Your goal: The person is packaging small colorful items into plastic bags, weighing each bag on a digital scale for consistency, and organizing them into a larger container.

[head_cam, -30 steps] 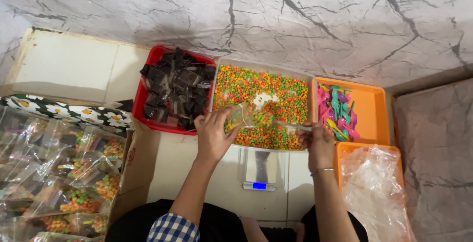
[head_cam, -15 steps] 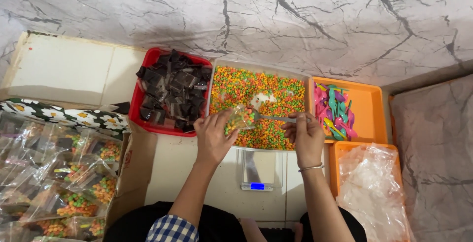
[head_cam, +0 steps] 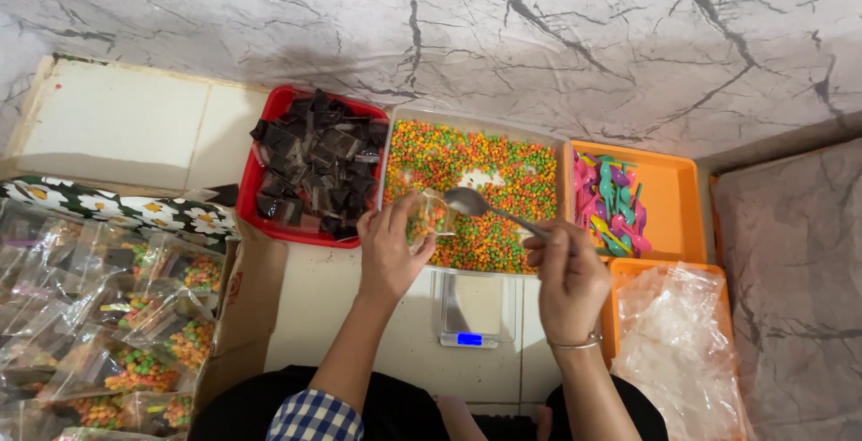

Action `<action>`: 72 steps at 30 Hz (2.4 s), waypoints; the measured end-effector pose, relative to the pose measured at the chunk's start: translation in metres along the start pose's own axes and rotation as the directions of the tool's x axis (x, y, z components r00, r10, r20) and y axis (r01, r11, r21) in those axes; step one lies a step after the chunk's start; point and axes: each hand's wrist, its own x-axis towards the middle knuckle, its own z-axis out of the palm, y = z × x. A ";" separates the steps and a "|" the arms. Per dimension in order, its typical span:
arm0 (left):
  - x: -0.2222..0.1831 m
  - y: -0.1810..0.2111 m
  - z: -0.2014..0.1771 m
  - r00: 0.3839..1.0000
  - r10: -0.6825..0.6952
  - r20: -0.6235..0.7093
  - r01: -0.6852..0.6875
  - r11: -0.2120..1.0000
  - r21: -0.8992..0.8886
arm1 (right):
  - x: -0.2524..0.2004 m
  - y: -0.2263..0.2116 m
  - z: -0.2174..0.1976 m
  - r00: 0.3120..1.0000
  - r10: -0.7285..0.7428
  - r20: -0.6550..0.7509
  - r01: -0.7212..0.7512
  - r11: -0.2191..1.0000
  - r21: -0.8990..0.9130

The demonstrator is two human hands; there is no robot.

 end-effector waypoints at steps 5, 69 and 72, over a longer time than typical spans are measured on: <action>-0.002 0.002 -0.004 0.995 -0.094 0.023 0.096 0.976 -0.193 | -0.026 0.095 0.009 0.935 0.355 -0.021 -0.339 0.906 0.255; -0.159 0.198 -0.133 0.839 -0.181 0.514 0.544 0.228 -0.808 | -0.167 -0.039 -0.163 0.881 0.423 0.214 -0.472 0.754 0.457; -0.160 0.198 -0.132 0.830 -0.207 0.518 0.557 0.291 -0.778 | -0.169 -0.030 -0.162 0.872 0.424 0.246 -0.490 0.731 0.475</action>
